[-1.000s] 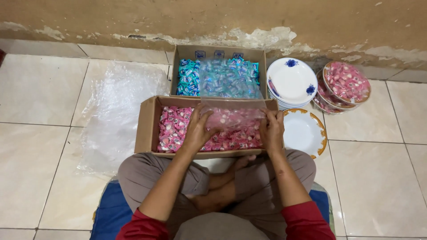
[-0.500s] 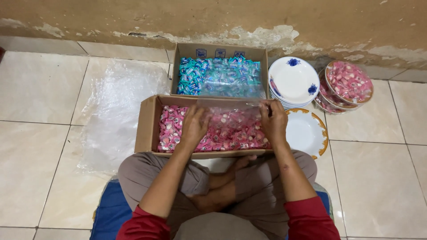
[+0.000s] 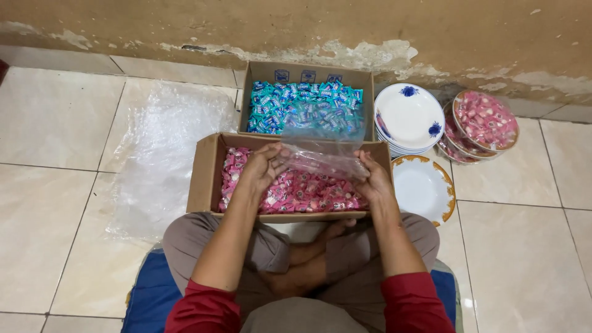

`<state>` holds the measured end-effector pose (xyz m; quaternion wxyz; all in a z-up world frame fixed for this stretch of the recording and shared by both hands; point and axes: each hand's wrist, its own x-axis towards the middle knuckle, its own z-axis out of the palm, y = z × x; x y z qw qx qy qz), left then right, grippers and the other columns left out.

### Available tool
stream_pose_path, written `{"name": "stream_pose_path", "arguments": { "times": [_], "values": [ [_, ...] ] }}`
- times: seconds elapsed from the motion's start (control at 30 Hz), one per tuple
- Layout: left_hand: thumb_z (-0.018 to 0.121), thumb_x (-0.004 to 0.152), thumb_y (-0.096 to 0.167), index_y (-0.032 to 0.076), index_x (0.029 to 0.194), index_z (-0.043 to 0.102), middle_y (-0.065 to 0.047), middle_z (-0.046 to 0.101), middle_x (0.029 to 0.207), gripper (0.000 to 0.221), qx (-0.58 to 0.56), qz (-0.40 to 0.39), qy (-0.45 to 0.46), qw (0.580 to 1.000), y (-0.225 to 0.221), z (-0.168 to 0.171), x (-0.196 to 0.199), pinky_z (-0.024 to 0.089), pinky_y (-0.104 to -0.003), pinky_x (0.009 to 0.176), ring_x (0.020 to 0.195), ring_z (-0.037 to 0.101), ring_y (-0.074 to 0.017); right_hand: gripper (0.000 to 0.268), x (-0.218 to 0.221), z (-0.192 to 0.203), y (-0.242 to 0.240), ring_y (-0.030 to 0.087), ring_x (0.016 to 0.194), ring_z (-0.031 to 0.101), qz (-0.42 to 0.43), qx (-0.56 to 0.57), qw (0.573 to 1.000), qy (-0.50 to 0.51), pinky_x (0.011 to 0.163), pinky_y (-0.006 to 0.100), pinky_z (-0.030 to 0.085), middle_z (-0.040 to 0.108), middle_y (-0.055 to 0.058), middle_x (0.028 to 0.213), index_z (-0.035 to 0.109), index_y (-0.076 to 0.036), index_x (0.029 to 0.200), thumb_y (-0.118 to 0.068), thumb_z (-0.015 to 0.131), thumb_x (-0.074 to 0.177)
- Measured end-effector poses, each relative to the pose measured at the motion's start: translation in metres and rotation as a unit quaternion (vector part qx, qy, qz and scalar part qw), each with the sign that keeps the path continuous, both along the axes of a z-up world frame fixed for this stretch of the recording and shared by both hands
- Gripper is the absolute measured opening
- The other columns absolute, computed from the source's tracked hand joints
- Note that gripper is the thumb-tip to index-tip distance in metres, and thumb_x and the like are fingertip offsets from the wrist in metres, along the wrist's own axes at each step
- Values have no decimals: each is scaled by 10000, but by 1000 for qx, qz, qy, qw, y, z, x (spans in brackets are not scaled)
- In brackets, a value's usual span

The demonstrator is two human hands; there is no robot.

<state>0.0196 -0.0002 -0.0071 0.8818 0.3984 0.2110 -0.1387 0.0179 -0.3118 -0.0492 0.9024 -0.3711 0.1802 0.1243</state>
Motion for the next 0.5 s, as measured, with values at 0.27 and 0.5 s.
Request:
{"name": "stream_pose_path", "arguments": {
  "times": [0.27, 0.5],
  "values": [
    [796, 835, 225, 122, 1013, 665, 13, 514, 731, 244, 47, 35, -6, 998, -1, 47, 16, 346, -130, 364, 515, 460, -60, 208, -9, 45, 13, 115, 581, 602, 154, -323, 928, -104, 532, 247, 510, 676, 19, 713, 737, -80, 939, -76, 862, 773],
    [648, 770, -40, 159, 1227, 664, -98, 599, 979, 499, 429, -12, -273, 861, -2, 50, -13, 544, -314, 853, 930, 639, -224, 187, 14, 51, 29, 191, 830, 707, -31, -65, 997, -34, 788, 320, 562, 676, 6, 909, 648, -171, 946, -299, 783, 925]
  ]
}}
